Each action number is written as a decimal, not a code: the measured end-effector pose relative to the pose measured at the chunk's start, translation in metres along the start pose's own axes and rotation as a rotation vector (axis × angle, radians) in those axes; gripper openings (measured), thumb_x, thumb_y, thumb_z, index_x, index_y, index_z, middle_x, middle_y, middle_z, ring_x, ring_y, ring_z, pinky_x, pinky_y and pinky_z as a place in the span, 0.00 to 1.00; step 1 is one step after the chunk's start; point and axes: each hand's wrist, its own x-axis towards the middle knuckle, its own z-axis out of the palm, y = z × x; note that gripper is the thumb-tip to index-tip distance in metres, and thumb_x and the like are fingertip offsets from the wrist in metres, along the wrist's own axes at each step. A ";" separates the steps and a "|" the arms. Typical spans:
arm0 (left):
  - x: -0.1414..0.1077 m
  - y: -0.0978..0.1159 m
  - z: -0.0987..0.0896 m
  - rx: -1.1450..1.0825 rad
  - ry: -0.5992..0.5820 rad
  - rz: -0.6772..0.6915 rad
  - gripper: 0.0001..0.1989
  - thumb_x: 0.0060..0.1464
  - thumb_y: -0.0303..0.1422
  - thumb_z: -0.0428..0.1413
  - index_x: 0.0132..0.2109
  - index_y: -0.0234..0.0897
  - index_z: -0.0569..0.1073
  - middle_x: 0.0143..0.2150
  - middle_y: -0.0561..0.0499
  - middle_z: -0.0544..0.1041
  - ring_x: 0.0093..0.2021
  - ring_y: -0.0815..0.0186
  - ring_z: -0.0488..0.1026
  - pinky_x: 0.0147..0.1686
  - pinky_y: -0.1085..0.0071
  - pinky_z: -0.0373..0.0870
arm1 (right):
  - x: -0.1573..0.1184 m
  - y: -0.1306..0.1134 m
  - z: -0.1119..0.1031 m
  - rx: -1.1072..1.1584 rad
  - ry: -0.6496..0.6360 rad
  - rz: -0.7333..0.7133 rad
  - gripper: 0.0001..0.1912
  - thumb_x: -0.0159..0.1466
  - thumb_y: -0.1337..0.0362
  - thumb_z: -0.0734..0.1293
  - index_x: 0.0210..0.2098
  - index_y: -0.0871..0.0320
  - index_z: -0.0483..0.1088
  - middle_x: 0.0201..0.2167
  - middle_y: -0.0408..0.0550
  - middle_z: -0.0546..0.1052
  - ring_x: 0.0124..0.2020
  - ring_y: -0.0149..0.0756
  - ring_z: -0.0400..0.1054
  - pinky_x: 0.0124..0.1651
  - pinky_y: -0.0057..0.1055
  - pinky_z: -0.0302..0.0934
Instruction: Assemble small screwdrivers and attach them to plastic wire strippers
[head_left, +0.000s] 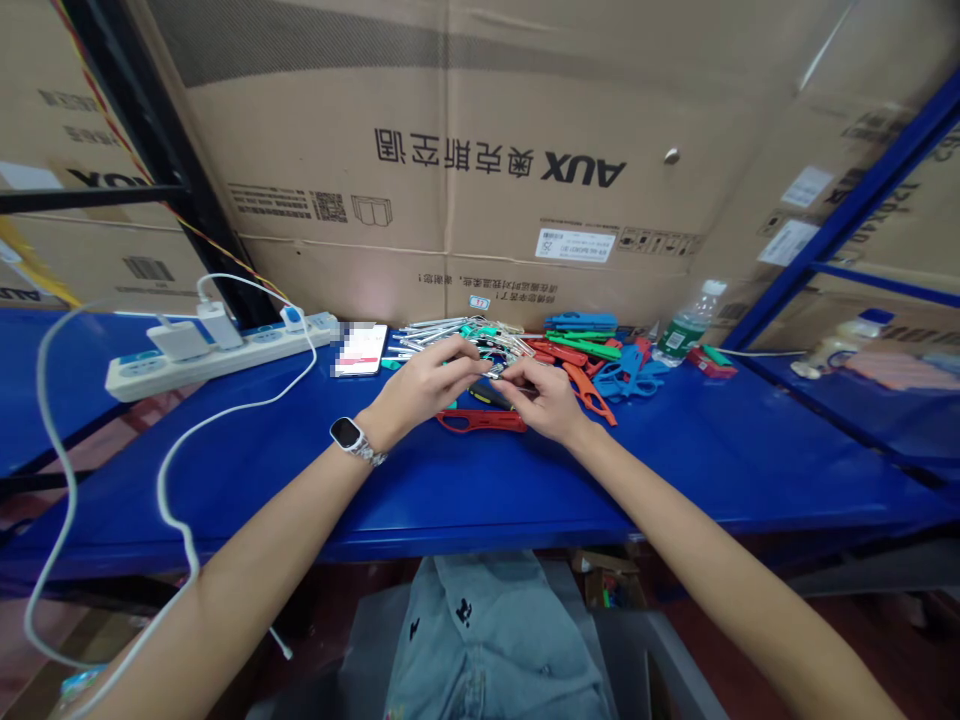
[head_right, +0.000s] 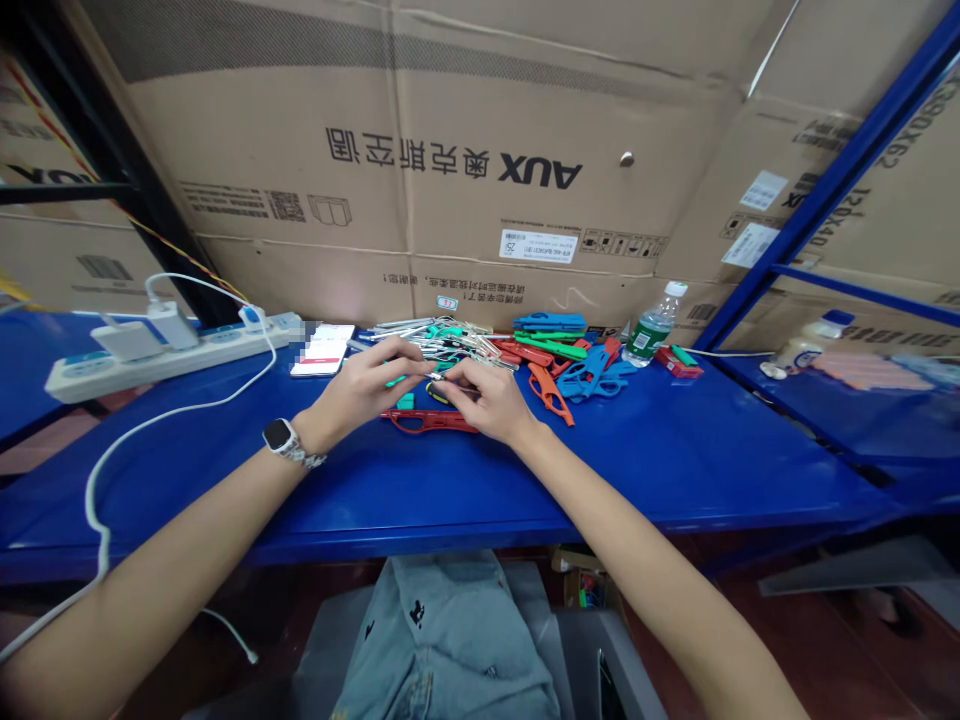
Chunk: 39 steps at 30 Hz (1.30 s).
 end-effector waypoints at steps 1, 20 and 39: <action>0.000 0.000 0.000 -0.009 -0.001 0.004 0.08 0.70 0.30 0.54 0.50 0.38 0.77 0.43 0.46 0.77 0.43 0.65 0.77 0.41 0.67 0.78 | 0.000 0.000 -0.001 -0.012 -0.005 -0.016 0.18 0.71 0.49 0.64 0.32 0.54 0.70 0.20 0.41 0.68 0.20 0.31 0.56 0.28 0.32 0.54; -0.004 -0.014 0.002 0.094 -0.249 0.063 0.15 0.71 0.30 0.51 0.58 0.44 0.78 0.43 0.45 0.80 0.41 0.62 0.75 0.42 0.62 0.73 | 0.007 0.000 -0.011 -0.333 -0.192 -0.201 0.18 0.75 0.57 0.60 0.29 0.54 0.68 0.26 0.48 0.74 0.29 0.37 0.66 0.32 0.33 0.54; -0.001 -0.006 0.003 0.092 -0.310 0.072 0.15 0.73 0.33 0.48 0.56 0.41 0.78 0.37 0.47 0.81 0.37 0.62 0.74 0.39 0.64 0.71 | 0.008 0.011 -0.007 0.169 -0.183 0.234 0.21 0.61 0.46 0.74 0.27 0.57 0.73 0.20 0.40 0.69 0.23 0.29 0.58 0.28 0.29 0.52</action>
